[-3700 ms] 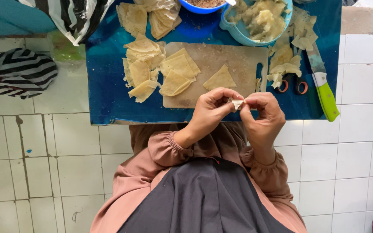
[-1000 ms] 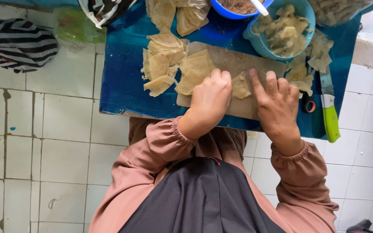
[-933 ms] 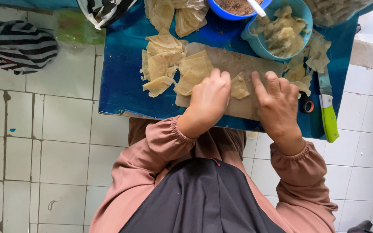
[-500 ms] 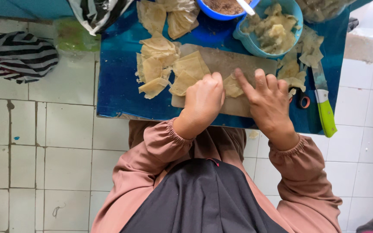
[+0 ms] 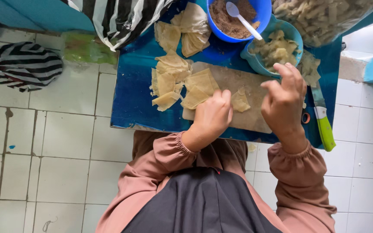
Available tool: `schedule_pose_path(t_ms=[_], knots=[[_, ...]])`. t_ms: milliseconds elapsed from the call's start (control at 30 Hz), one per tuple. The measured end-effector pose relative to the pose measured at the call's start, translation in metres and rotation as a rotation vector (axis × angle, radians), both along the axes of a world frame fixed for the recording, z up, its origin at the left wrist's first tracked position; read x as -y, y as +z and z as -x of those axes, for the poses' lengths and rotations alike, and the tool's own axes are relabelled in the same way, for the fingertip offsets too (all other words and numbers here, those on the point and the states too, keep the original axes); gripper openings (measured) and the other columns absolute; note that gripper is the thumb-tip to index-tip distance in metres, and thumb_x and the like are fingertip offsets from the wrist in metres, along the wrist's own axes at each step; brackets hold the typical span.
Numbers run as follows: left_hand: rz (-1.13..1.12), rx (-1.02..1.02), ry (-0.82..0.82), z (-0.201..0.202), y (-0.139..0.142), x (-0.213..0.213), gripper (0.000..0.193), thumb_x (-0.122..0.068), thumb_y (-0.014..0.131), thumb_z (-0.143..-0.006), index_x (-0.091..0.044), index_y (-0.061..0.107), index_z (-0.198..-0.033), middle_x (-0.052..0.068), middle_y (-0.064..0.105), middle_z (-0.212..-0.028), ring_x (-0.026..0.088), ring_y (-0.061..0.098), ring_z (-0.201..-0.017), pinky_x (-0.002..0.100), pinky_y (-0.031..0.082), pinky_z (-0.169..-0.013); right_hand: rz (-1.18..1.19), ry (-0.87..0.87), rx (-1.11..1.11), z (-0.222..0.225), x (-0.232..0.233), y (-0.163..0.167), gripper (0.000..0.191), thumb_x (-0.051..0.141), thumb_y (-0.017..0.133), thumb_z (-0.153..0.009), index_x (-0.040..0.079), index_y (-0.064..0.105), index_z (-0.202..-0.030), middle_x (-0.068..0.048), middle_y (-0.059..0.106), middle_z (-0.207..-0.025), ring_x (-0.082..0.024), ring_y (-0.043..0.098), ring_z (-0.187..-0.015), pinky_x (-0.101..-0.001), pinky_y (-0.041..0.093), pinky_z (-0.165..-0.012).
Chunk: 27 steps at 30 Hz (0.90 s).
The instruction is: The person sits on the floor at a low table folding square pastry wrappers around filling. They take a wrapper, spoon brown filling from a blue bowl onto it, fold and pinch the wrapper closed, occasionally trim a wrapper with scissors, and set the folded pastry aside.
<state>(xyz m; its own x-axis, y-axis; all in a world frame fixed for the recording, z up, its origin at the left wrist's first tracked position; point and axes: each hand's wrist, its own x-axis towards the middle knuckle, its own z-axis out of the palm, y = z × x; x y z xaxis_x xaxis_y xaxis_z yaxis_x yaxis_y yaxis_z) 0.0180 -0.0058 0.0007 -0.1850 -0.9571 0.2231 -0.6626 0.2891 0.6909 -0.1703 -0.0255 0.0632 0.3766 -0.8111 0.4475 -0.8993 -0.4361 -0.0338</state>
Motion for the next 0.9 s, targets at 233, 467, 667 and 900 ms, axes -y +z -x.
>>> schedule_pose_path(t_ms=[233, 467, 667, 900], knots=[[0.007, 0.003, -0.033, -0.004, -0.004, 0.0, 0.014, -0.011, 0.064, -0.089, -0.004, 0.054, -0.096, 0.017, 0.062, -0.087, 0.034, 0.07, -0.073, 0.044, 0.056, -0.058, -0.331, -0.099, 0.639, -0.038, 0.1, 0.005, 0.023, 0.008, 0.071, -0.106, 0.002, 0.061, -0.125, -0.006, 0.065, -0.077, -0.012, 0.063, -0.065, -0.0282, 0.048, -0.058], [0.027, -0.039, -0.016, -0.004, -0.009, 0.001, 0.012, -0.012, 0.063, -0.092, -0.006, 0.054, -0.096, 0.015, 0.062, -0.087, 0.033, 0.069, -0.073, 0.043, 0.056, -0.058, -0.112, 0.179, 0.676, -0.073, 0.151, 0.008, 0.006, 0.004, 0.069, -0.109, -0.001, 0.069, -0.112, -0.004, 0.064, -0.088, -0.008, 0.057, -0.075, -0.0256, 0.046, -0.065], [0.041, -0.097, -0.032, -0.009, -0.01, 0.001, 0.014, -0.014, 0.064, -0.092, -0.006, 0.053, -0.094, 0.017, 0.062, -0.089, 0.034, 0.068, -0.073, 0.044, 0.055, -0.057, -0.255, 0.165, 1.001, -0.088, 0.17, 0.004, 0.017, 0.011, 0.059, -0.115, -0.002, 0.068, -0.11, -0.005, 0.071, -0.087, -0.007, 0.062, -0.069, -0.0237, 0.05, -0.061], [0.036, -0.105, -0.038, -0.011, -0.005, -0.002, 0.013, -0.014, 0.064, -0.094, -0.005, 0.054, -0.095, 0.016, 0.061, -0.09, 0.035, 0.068, -0.076, 0.044, 0.055, -0.06, -0.36, 0.181, 1.447, -0.056, 0.159, 0.005, 0.023, 0.017, 0.056, -0.113, -0.004, 0.067, -0.112, -0.012, 0.072, -0.087, -0.017, 0.067, -0.069, -0.0293, 0.053, -0.063]])
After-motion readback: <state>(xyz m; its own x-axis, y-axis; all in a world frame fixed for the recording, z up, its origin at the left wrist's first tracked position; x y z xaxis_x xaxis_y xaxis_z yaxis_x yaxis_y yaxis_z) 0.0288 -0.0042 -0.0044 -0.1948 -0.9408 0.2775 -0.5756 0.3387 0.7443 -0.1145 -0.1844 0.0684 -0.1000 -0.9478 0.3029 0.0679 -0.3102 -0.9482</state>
